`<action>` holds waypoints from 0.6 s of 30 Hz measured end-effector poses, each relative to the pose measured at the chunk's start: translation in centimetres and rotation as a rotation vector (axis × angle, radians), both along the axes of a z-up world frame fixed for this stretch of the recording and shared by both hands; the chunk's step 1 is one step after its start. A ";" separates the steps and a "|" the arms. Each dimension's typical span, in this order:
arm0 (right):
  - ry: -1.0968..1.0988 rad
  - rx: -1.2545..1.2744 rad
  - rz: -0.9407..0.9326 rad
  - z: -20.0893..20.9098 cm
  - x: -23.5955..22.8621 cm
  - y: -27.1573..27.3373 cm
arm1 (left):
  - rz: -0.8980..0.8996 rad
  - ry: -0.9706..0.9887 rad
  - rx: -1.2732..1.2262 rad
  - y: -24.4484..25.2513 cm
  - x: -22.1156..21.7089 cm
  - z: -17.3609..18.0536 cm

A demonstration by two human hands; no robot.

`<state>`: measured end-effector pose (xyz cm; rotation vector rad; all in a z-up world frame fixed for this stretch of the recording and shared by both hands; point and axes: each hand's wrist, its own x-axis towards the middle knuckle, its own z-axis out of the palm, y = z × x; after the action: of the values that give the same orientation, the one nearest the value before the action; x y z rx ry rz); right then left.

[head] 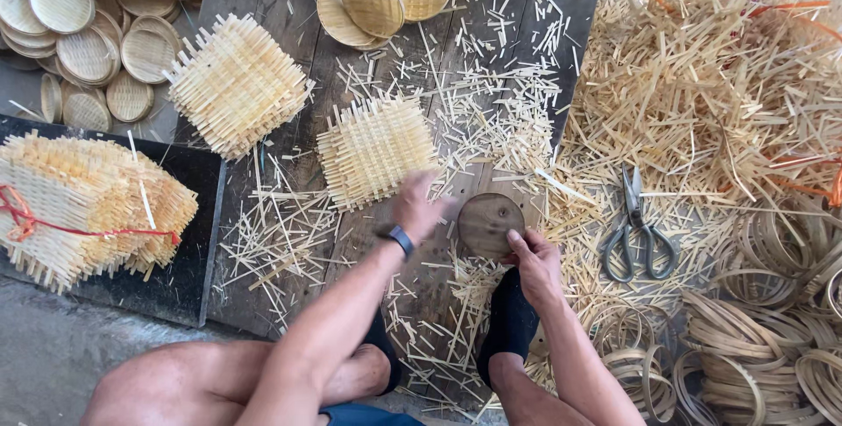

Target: The person assembles bamboo baskets by fitting woven squares onto a wooden mold, securing them with a circular rim, and trimming the excess edges using shears.

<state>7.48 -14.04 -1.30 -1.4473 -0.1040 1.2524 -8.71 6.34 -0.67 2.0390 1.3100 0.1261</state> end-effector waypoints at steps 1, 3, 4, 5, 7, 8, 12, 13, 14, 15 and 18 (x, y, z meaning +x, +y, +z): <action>0.037 0.004 -0.012 -0.4 -0.2 0.0 | -0.106 0.056 0.279 2.2 -1.1 0.3; 0.111 0.011 -0.035 -0.9 -0.6 -0.2 | -0.218 0.437 0.380 6.5 -2.8 0.8; 0.128 0.013 -0.042 -1.0 -0.7 -0.3 | -0.222 0.501 0.278 8.2 -3.5 0.7; 0.144 0.014 -0.049 -1.1 -0.6 -0.3 | -0.225 0.563 0.176 9.5 -4.2 0.4; 0.169 0.011 -0.059 -1.2 -0.5 -0.3 | -0.280 0.486 0.156 10.9 -6.1 -1.0; 0.178 0.005 -0.062 -1.3 -0.4 -0.4 | -0.307 0.447 0.146 11.3 -7.1 -2.0; 0.171 0.026 -0.070 -1.7 -0.5 -0.9 | -0.337 0.257 0.212 11.9 -9.8 -4.9; 0.144 0.007 -0.085 -1.7 -0.6 -1.1 | -0.256 0.202 0.163 11.9 -10.2 -4.7; 0.117 -0.012 -0.100 -1.8 -0.5 -1.1 | -0.175 0.148 0.114 11.9 -10.4 -4.2; 0.090 -0.031 -0.114 -1.8 -0.6 -1.1 | -0.179 0.168 0.080 12.0 -10.6 -3.3; 0.141 -0.044 -0.115 -1.7 -0.1 -1.5 | -0.217 0.249 0.119 12.4 -10.5 -0.2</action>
<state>7.36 -15.54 -2.95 -1.3778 0.1008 1.2649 -19.20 18.70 -0.89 2.3427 1.2399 -0.1570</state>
